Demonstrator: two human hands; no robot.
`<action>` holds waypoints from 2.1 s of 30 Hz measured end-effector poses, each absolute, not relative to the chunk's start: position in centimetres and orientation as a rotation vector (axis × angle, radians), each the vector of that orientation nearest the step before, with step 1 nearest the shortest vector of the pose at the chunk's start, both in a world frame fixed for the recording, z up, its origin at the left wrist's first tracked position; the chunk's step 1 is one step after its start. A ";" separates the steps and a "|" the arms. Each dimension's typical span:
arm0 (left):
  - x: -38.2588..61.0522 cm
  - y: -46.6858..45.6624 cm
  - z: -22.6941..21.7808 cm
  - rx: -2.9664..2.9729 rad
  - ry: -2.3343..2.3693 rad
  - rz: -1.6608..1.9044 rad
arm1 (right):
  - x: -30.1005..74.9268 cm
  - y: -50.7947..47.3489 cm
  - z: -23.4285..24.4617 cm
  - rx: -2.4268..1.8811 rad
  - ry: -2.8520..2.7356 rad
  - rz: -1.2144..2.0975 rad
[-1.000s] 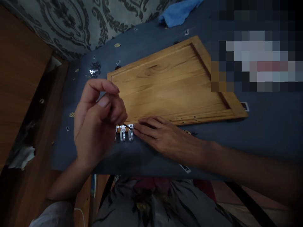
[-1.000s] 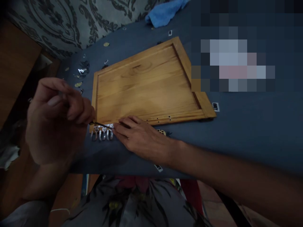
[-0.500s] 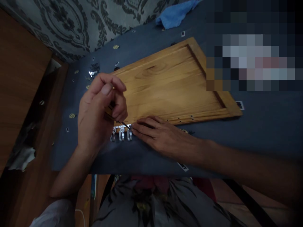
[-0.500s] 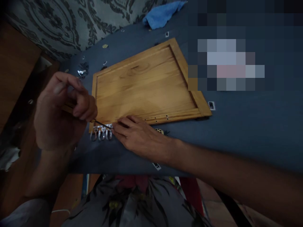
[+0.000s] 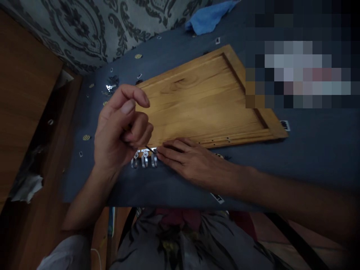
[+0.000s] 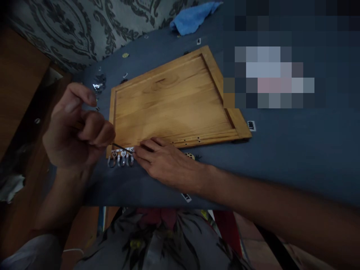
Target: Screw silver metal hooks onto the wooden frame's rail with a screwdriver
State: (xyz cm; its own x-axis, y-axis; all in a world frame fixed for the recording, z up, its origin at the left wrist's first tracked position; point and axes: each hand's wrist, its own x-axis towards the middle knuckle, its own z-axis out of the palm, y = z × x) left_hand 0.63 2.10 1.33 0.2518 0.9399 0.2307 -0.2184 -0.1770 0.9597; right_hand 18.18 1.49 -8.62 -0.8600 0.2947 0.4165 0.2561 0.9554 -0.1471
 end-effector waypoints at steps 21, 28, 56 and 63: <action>1.1 1.8 1.3 1.379 0.901 1.426 | 18.2 1.5 -8.7 -0.391 -2.652 0.110; 1.7 0.7 1.5 1.290 0.968 1.509 | 18.2 1.5 -8.6 -0.393 -2.638 0.095; 1.0 1.9 1.5 1.217 0.955 1.402 | 18.1 1.6 -8.7 -0.373 -2.615 0.126; 1.4 0.6 1.2 1.234 1.065 1.565 | 18.1 1.6 -8.7 -0.383 -2.652 0.164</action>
